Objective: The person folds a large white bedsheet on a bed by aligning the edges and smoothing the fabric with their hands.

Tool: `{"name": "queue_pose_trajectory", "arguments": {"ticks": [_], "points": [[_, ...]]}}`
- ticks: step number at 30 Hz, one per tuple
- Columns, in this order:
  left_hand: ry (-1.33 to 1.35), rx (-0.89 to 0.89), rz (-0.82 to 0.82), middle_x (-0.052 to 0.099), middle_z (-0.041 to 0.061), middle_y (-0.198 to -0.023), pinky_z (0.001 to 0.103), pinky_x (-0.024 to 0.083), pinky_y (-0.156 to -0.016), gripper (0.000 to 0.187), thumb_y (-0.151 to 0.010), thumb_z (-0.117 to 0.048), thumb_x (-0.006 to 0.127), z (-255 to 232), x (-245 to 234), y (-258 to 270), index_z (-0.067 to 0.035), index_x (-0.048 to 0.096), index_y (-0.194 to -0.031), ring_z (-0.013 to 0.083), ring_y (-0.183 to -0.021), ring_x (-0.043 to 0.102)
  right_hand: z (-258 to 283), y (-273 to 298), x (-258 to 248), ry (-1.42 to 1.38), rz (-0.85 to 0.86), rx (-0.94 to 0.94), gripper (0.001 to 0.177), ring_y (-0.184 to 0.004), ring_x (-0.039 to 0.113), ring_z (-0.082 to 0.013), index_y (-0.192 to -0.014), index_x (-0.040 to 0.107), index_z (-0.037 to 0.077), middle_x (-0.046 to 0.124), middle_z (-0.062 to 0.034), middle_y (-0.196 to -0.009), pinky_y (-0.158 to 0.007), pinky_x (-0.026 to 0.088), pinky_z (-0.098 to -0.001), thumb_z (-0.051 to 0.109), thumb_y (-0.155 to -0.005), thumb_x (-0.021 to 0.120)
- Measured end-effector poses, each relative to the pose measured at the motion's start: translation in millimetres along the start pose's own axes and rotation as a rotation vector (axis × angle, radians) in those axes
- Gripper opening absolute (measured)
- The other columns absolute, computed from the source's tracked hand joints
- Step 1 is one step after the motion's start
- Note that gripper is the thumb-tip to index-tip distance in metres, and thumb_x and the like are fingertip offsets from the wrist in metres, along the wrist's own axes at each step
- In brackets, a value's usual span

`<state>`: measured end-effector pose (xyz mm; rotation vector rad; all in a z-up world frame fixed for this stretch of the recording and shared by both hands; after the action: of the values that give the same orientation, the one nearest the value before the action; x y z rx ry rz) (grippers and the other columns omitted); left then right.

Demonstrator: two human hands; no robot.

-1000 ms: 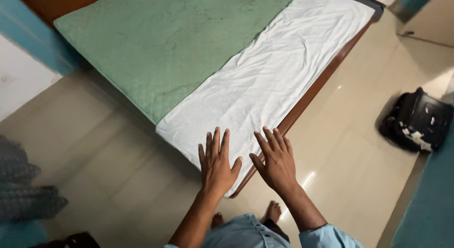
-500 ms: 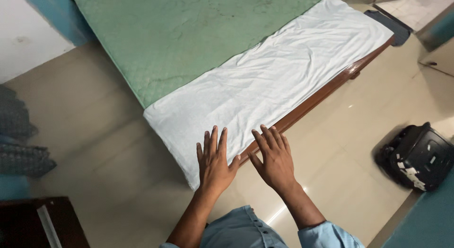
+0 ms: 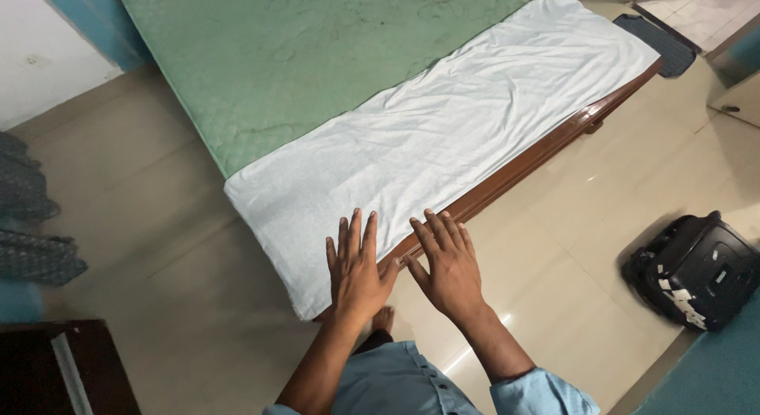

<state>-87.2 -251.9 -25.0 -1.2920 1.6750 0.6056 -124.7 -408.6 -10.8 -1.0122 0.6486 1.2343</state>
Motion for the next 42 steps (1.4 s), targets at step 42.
{"name": "queue_pose_trajectory", "arguments": {"ticks": [42], "points": [[-0.035, -0.399, -0.135, 0.027, 0.022, -0.164, 0.067, 0.015, -0.118, 0.089, -0.083, -0.031, 0.076, -73.4, 124.4, -218.3, -0.009, 0.033, -0.157, 0.0446, -0.153, 0.022, -214.9, -217.5, 18.1, -0.182, 0.18, -0.409, 0.062, -0.143, 0.043, -0.0443, -0.148, 0.054, 0.011, 0.049, -0.0203, -0.154, -0.116, 0.033, -0.0576, 0.033, -0.092, 0.069]]}}
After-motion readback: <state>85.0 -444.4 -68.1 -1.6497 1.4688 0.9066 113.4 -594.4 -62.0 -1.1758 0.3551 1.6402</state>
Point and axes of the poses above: each hand's wrist, its own y-axis away from the middle knuckle, its own x-axis out of the palm, z = x × y, the point moved 5 cm from there along -y, towards the middle knuckle
